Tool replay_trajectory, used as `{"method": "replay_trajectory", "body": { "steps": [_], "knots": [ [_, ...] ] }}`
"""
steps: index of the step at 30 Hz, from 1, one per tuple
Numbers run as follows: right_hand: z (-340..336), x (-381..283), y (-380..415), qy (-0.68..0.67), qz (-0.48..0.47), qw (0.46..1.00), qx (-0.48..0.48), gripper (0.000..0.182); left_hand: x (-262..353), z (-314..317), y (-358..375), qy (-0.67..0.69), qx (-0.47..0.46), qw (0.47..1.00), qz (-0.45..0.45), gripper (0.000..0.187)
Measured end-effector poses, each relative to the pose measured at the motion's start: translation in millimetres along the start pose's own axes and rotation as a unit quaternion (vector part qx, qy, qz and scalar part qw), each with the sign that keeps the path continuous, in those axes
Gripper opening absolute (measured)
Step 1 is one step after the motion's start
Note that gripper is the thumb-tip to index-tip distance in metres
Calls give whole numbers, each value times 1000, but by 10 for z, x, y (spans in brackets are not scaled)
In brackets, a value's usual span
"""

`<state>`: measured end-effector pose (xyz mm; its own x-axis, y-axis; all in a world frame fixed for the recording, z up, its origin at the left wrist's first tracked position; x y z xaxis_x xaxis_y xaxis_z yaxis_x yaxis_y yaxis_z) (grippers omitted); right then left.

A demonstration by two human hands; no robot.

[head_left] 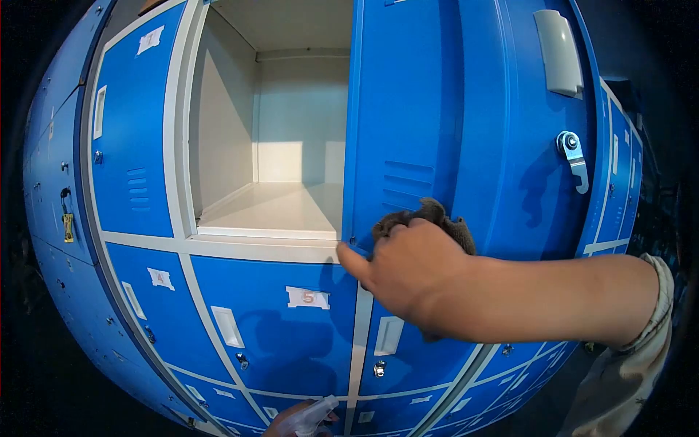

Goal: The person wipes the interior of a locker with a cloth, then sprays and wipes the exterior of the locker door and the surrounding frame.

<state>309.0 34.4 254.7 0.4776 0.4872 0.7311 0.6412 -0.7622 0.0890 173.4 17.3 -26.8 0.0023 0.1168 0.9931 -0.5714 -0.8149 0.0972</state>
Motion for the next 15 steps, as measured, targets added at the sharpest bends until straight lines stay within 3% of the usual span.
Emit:
{"method": "replay_trajectory", "body": {
  "steps": [2,4,7,10,13,14,15],
  "knots": [
    [-22,17,139,-10,16,999,41,51,-18,-7,-10,-13,2,1000,-1,63],
    [-217,-138,230,100,-23,979,179,44,15,-42,-49,-82,18,996,16,63],
    [-561,-308,430,319,-46,883,343,32,47,-38,-55,-41,10,999,24,61],
    [-873,-18,572,422,117,804,403,30,34,-75,-82,-114,43,991,61,60],
    [-859,454,778,374,298,846,233,52,19,-72,-86,-42,12,998,52,61],
    [-730,623,839,392,340,835,182,61,-5,-88,-85,-25,16,998,47,62],
    [-640,713,880,361,317,854,199,61,-39,-104,-80,-8,20,999,42,62]
  ]
}}
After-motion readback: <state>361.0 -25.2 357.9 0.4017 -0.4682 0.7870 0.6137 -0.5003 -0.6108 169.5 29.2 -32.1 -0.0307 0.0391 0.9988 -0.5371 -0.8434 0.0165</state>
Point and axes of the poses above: each hand's wrist, its own y-axis away from the middle knuckle, its own z-axis out of the palm, x = y × z, the point moved 6 cm from there along -y, towards the middle knuckle, and after that the axes turned 15 degrees about -z, right-handed, at the moved point
